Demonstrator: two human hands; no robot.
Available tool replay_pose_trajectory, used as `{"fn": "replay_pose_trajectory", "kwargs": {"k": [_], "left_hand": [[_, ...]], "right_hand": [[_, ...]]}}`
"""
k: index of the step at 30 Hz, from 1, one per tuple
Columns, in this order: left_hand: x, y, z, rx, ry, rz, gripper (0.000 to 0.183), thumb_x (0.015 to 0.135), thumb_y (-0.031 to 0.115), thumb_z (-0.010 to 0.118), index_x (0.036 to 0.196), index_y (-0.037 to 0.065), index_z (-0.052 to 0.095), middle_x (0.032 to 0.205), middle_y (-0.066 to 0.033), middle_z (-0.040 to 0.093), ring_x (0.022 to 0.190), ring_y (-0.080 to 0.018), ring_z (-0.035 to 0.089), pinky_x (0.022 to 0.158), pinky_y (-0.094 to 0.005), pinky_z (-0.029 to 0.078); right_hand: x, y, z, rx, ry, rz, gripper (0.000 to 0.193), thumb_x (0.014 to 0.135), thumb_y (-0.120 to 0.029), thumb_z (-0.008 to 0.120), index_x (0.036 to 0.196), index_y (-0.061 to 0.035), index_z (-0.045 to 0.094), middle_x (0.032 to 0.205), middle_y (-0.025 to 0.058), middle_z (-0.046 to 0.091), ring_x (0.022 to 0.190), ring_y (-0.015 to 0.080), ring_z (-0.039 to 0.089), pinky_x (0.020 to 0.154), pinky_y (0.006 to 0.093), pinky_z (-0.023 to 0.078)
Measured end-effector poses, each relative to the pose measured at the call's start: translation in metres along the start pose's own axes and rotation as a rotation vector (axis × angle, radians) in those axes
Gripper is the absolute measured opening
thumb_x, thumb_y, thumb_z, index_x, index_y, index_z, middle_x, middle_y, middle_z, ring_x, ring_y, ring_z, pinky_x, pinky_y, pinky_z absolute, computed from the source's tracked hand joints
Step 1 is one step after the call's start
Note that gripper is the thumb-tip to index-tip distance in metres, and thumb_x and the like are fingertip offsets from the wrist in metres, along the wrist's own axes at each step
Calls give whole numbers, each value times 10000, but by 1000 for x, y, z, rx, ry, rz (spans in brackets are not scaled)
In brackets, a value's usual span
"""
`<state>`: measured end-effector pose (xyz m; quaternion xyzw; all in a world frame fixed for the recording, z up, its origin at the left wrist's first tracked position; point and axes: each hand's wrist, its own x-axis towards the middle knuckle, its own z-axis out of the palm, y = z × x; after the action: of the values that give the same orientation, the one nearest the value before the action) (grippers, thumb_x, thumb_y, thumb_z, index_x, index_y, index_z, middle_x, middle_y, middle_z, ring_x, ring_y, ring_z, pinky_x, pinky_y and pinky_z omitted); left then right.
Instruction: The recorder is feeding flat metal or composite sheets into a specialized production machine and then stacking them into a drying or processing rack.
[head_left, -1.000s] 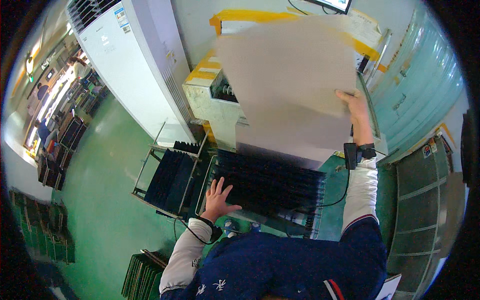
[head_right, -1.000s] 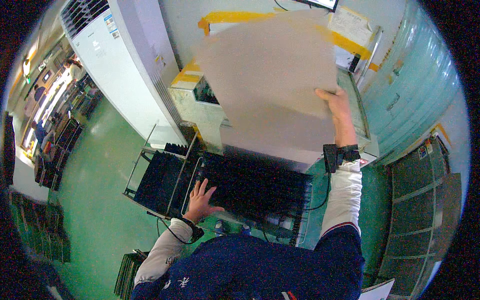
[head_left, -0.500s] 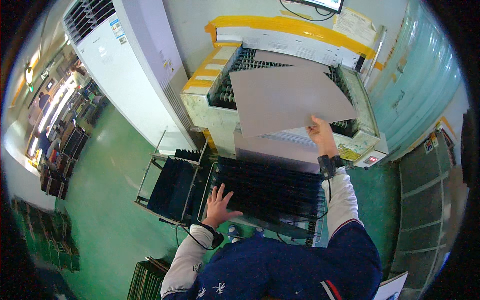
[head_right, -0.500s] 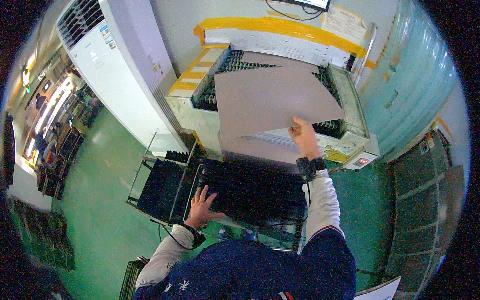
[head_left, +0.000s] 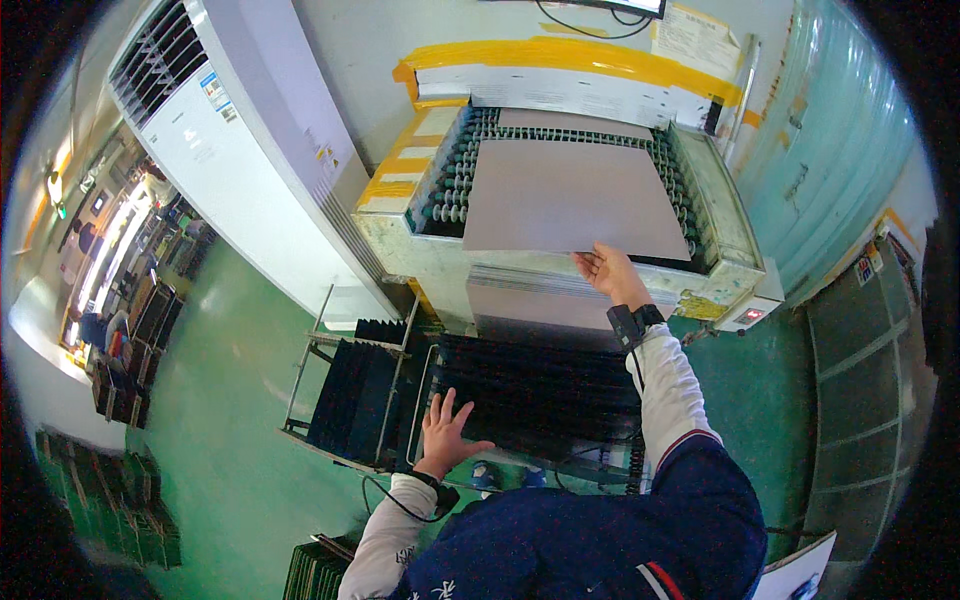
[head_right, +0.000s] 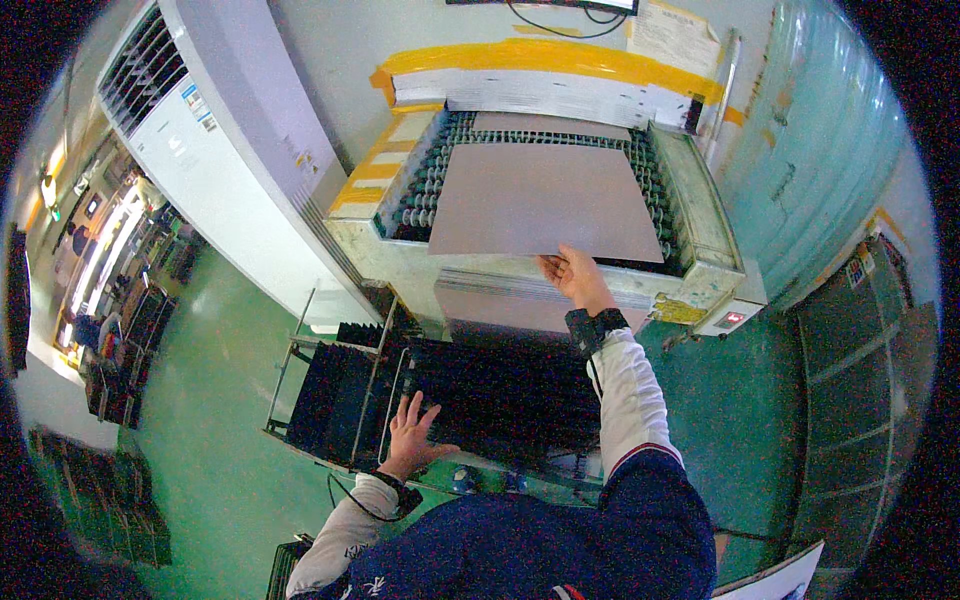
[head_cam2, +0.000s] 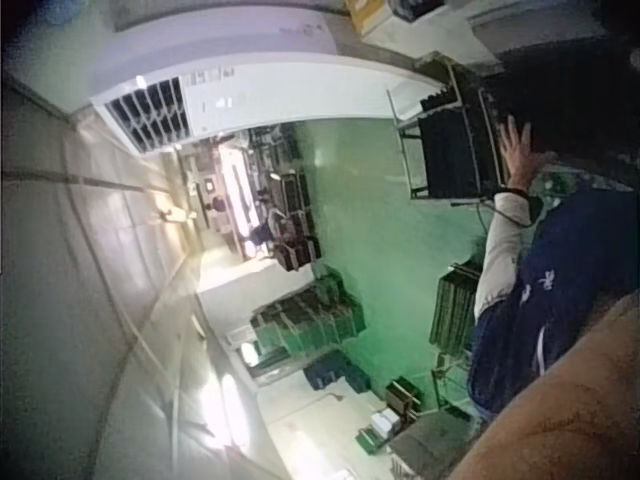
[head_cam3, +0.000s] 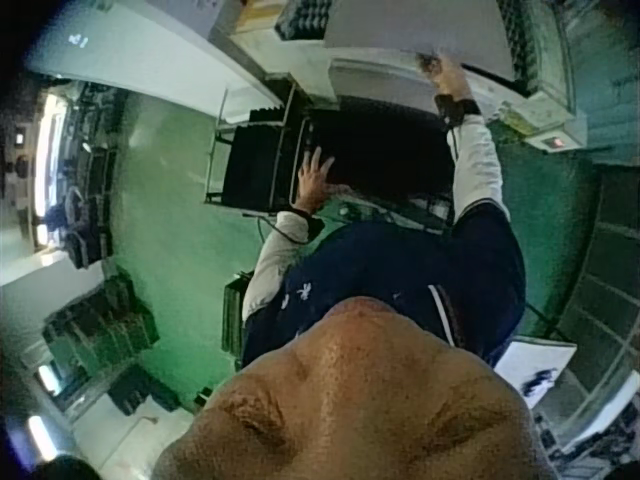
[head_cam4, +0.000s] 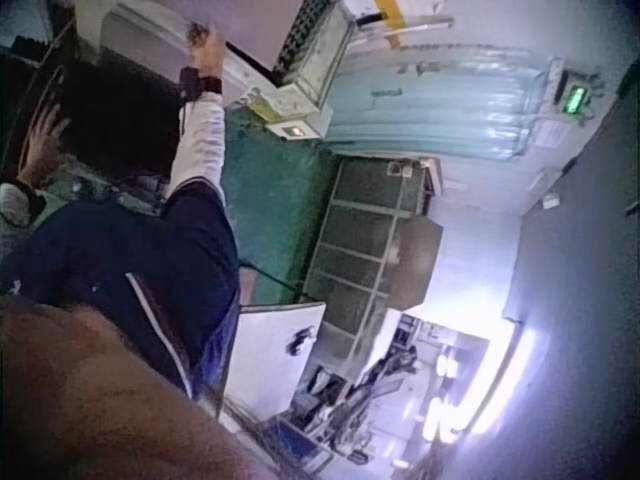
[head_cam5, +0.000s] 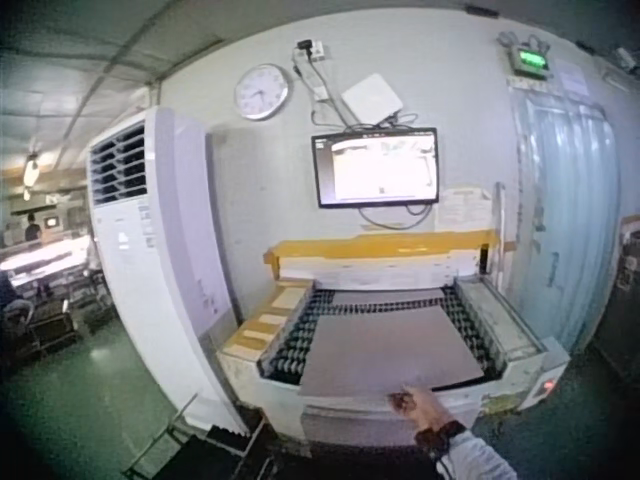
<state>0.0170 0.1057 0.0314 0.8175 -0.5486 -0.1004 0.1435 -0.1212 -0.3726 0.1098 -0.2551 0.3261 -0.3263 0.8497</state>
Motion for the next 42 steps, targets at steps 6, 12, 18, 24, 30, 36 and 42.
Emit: {"fn": "replay_pose_trajectory", "kwargs": {"k": [6,12,18,24,30,36,42], "left_hand": [[2,1,4,15,11,16,1020,641,727,837,1464,187,569,1699,-165,223,1526,-486,224,1151,-651,298],[1,4,-1,26,-56,-32,1001,666,688,851,1491,206,554,1698,-155,226,1545,-470,192,1197,-602,274],[4,7,-2,46,-58,-13,1011,669,712,834,1493,200,552,1699,-156,223,1540,-470,199,1186,-598,287],[-1,4,0,45,-26,0,1003,672,721,824,1492,207,557,1701,-159,221,1525,-474,230,1182,-597,293],[2,0,4,43,-25,8,995,680,745,804,1481,203,567,1690,-175,248,1517,-493,241,1178,-610,298],[2,6,-1,31,-28,5,988,689,746,801,1481,204,566,1686,-177,252,1523,-491,233,1182,-612,291],[3,10,-4,39,-34,-5,989,683,723,818,1484,202,562,1685,-174,251,1526,-482,233,1174,-604,302]], "right_hand": [[-5,-14,-1,-213,-85,109,411,1056,-309,565,1226,61,620,1205,217,705,1049,300,713,846,364,595],[-5,-14,19,-489,-117,-28,454,1039,-375,573,1218,35,651,1196,195,721,1012,301,726,827,377,594],[8,-6,42,-1717,263,-860,445,956,-440,646,1319,-182,665,1370,123,651,1236,378,606,1016,543,478],[1,8,38,-1902,324,-886,476,948,-386,670,1391,-215,629,1530,124,519,1434,377,437,1169,575,307],[14,-5,44,-2001,342,-813,456,982,-367,645,1417,-232,609,1551,112,495,1448,364,429,1157,607,320],[28,-12,45,-1975,380,-845,434,964,-382,652,1369,-226,634,1501,106,538,1421,367,452,1129,597,343],[25,-15,43,-1999,345,-843,420,956,-407,655,1316,-190,661,1457,104,565,1383,356,483,1105,592,372]]}}
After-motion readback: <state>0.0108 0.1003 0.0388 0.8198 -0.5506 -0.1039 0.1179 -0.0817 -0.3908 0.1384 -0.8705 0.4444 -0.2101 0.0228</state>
